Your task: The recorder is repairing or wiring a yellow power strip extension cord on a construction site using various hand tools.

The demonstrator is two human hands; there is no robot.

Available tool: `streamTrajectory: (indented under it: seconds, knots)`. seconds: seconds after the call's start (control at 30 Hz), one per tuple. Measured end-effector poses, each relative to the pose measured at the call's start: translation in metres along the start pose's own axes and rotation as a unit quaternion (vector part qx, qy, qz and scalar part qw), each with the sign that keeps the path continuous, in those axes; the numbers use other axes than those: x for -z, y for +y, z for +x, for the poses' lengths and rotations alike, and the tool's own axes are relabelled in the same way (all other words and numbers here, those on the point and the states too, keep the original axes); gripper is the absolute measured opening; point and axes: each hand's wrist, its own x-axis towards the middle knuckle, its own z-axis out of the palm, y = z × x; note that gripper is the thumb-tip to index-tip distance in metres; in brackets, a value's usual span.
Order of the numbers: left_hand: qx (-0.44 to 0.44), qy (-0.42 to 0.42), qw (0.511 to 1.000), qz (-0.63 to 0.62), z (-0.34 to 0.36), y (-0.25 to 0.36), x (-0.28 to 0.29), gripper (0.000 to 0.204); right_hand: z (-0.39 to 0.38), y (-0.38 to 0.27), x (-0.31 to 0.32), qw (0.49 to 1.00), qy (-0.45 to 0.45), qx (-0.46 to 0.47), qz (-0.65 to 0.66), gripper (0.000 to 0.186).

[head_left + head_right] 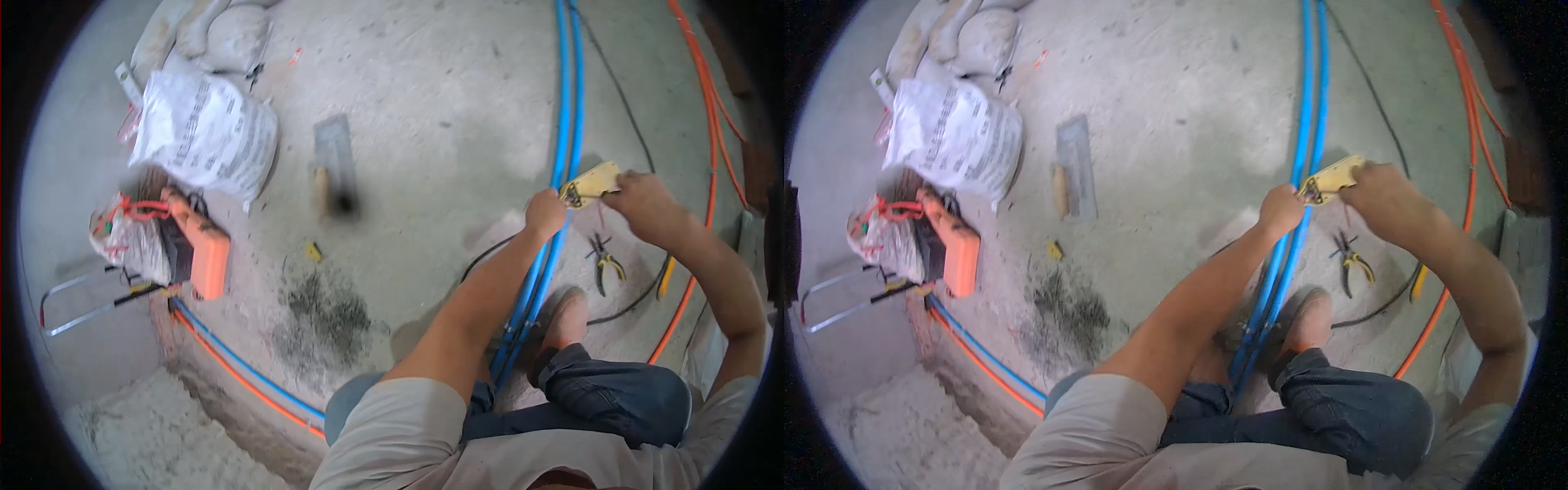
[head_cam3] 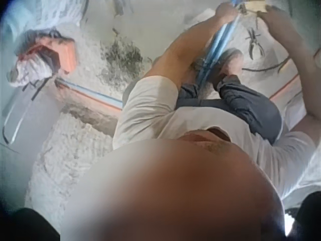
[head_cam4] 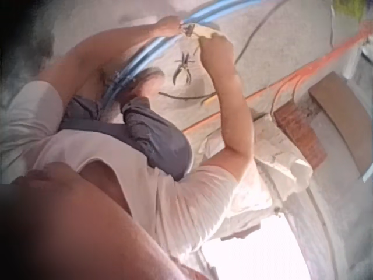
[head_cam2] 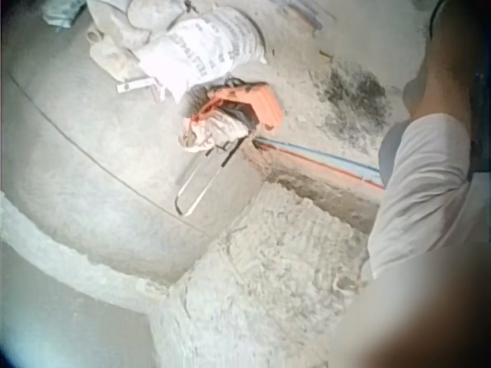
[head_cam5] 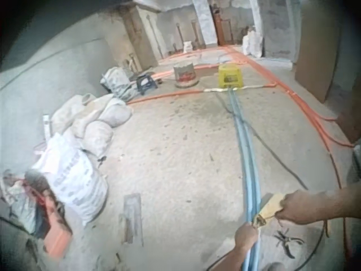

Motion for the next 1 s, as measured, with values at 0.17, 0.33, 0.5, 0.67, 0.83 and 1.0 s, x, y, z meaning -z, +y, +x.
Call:
streamTrajectory:
  seconds: [0.17, 0.33, 0.5, 0.67, 0.83, 1.0]
  knots:
    - [0.027, 0.045, 0.998, -0.022, 0.003, 0.007, 0.028, 0.025, -0.043, -0.013, 0.002, 0.955, 0.197, -0.158, 0.153, 0.032]
    - [0.020, 0.096, 0.994, -0.038, 0.022, -0.001, 0.040, 0.023, -0.074, -0.024, -0.107, 0.816, 0.222, -0.402, 0.351, 0.041]
    - [0.094, 0.131, 0.972, -0.171, 0.042, -0.072, 0.070, 0.023, -0.076, -0.033, -0.171, 0.789, 0.258, -0.406, 0.383, 0.043]
    - [0.124, 0.023, 0.982, -0.140, 0.032, -0.090, 0.122, 0.025, -0.090, -0.008, -0.201, 0.661, 0.112, -0.591, 0.448, 0.050]
    - [0.006, -0.144, 0.919, 0.368, -0.029, -0.120, 0.254, 0.029, -0.122, 0.016, -0.257, 0.751, 0.116, -0.561, 0.329, 0.051]
    - [0.159, 0.214, 0.887, 0.376, -0.137, -0.225, 0.357, 0.036, -0.134, 0.019, -0.270, 0.846, 0.081, -0.507, 0.145, 0.054]
